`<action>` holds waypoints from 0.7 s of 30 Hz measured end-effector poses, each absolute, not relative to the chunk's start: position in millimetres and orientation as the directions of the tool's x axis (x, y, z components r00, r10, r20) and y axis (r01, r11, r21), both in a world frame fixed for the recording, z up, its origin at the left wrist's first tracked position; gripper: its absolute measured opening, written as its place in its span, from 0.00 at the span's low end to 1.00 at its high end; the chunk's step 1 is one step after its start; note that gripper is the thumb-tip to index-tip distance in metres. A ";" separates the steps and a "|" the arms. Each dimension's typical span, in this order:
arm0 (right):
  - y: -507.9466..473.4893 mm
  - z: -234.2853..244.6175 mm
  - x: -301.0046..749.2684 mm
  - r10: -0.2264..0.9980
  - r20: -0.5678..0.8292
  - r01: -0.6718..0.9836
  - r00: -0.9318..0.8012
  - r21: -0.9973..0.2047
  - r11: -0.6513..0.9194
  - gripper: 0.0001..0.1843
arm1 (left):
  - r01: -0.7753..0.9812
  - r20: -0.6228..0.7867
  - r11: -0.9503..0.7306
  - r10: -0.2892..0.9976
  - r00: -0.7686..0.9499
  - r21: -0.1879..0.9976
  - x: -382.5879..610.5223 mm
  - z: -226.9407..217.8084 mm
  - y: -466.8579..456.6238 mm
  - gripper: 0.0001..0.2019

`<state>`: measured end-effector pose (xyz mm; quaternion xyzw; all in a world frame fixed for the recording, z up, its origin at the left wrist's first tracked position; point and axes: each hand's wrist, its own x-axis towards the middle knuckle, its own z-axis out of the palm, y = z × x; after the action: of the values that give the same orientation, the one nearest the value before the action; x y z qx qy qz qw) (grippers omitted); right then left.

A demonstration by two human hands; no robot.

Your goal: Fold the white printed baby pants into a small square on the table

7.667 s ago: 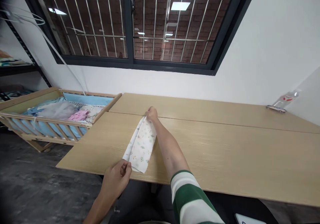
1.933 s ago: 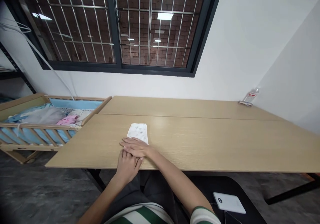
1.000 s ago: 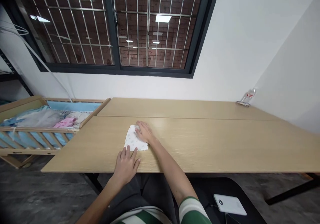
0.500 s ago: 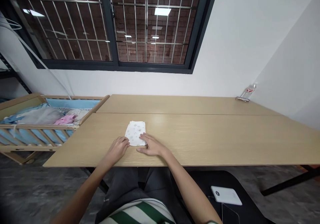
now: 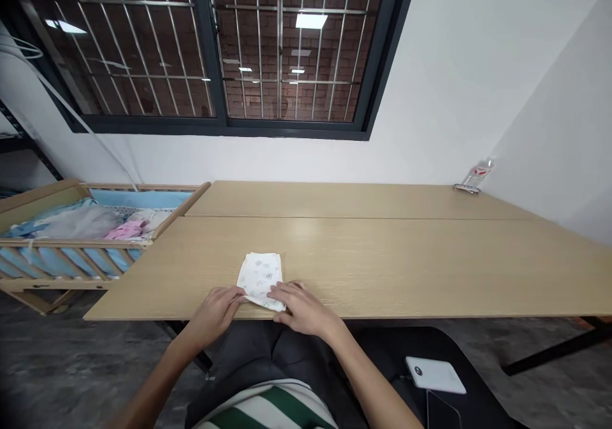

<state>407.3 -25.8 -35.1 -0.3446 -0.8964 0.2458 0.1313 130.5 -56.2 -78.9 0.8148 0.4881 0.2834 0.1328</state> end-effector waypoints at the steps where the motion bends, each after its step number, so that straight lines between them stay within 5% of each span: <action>1: -27.6 -32.7 406.8 0.696 0.089 0.548 -0.712 -0.550 0.630 0.23 | 0.707 0.321 -0.474 0.879 0.351 0.525 130.7 -76.6 -58.5 0.15; 12: 24.7 -42.1 383.8 0.865 0.250 0.556 -0.436 -0.681 0.477 0.19 | 0.716 0.304 -0.301 0.944 0.129 0.630 135.1 -71.5 -13.0 0.14; 21: 73.9 -75.4 365.5 0.930 0.331 0.584 -0.159 -0.728 0.359 0.12 | 0.868 0.359 -0.112 0.930 -0.080 0.484 153.4 -75.7 39.7 0.11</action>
<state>365.5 73.9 -75.4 -0.5202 -0.7277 0.2237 0.3870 153.4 39.7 -75.7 0.6764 0.6646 0.3136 0.0494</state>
